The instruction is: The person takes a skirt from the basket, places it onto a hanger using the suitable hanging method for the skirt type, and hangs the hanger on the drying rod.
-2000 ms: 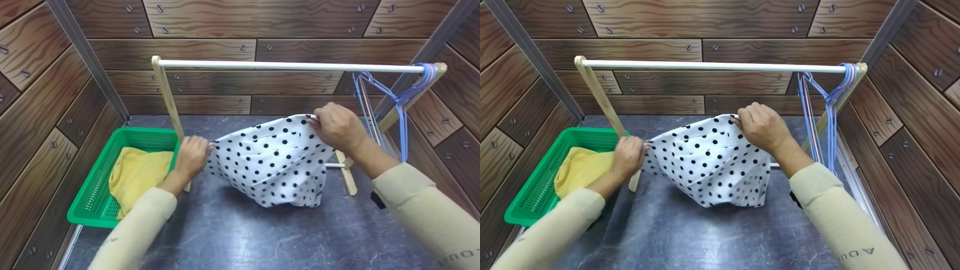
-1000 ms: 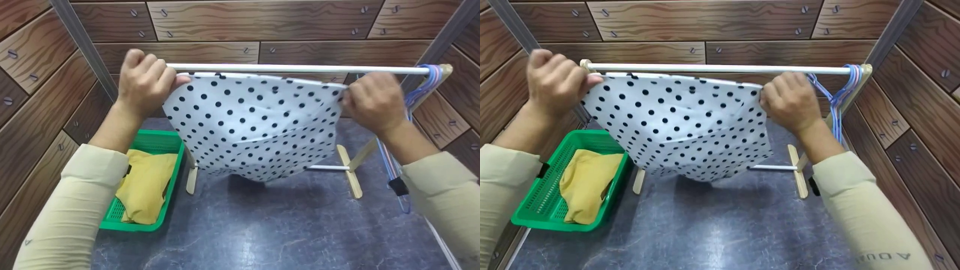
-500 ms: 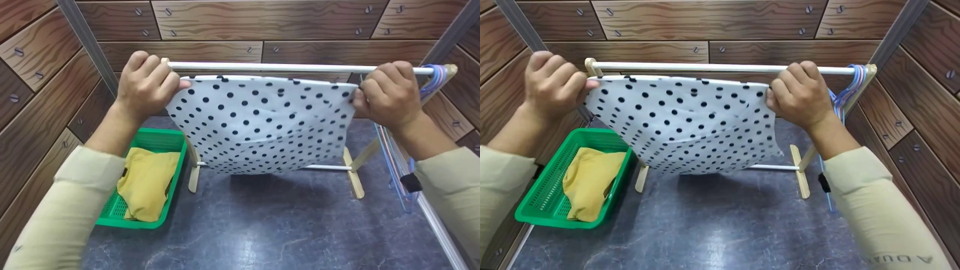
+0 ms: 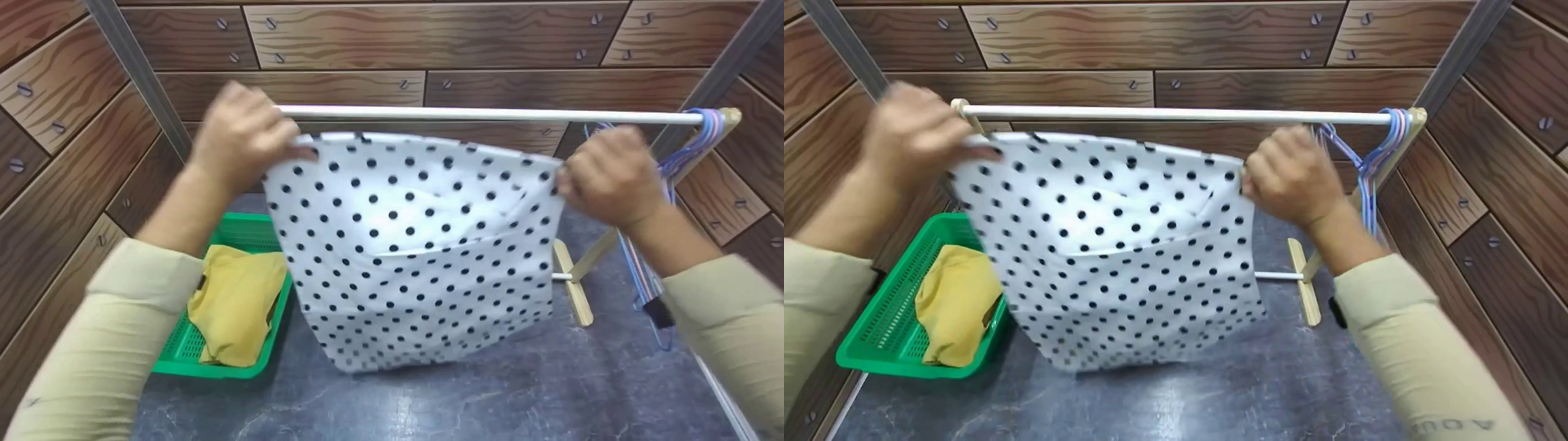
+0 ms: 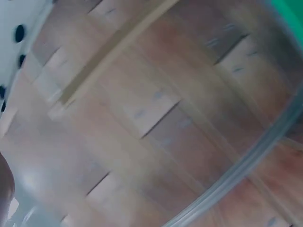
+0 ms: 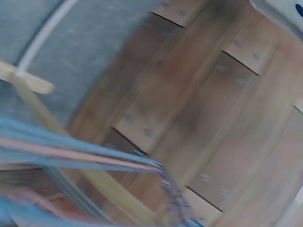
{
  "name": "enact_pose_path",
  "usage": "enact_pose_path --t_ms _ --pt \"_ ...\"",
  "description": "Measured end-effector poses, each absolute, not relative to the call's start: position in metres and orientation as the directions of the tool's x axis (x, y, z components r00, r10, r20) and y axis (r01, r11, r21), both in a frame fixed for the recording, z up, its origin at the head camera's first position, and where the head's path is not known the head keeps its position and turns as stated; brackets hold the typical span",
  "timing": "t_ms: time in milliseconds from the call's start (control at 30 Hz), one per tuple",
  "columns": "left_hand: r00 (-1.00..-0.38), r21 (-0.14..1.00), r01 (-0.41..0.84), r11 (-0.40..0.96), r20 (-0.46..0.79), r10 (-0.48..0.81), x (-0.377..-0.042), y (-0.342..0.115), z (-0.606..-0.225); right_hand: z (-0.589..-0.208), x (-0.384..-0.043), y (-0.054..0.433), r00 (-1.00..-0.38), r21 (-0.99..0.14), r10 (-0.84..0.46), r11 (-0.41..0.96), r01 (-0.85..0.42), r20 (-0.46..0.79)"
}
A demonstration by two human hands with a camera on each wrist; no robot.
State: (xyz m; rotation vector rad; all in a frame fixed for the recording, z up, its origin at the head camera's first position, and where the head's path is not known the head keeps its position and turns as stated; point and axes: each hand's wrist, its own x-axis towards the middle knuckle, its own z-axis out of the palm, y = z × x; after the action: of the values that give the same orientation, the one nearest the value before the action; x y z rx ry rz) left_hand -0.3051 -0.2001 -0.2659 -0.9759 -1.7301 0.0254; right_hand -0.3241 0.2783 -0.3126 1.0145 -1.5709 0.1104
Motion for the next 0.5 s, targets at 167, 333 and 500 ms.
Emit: enact_pose_path --t_ms 167,333,500 --pt "-0.279 -0.536 0.554 0.638 0.602 0.748 -0.321 -0.199 -0.314 -0.354 -0.337 0.29 -0.058 0.49 -0.657 0.614 -0.619 0.751" --pt "-0.323 -0.553 0.558 0.619 0.542 0.776 -0.328 -0.2 -0.355 -0.387 -0.34 0.296 -0.147 0.514 -0.738 0.583 -0.629 0.658" --pt "-0.272 -0.573 0.562 0.596 0.553 0.788 -0.327 -0.206 -0.385 -0.412 -0.341 0.3 -0.113 0.543 -0.782 0.52 -0.659 0.613"
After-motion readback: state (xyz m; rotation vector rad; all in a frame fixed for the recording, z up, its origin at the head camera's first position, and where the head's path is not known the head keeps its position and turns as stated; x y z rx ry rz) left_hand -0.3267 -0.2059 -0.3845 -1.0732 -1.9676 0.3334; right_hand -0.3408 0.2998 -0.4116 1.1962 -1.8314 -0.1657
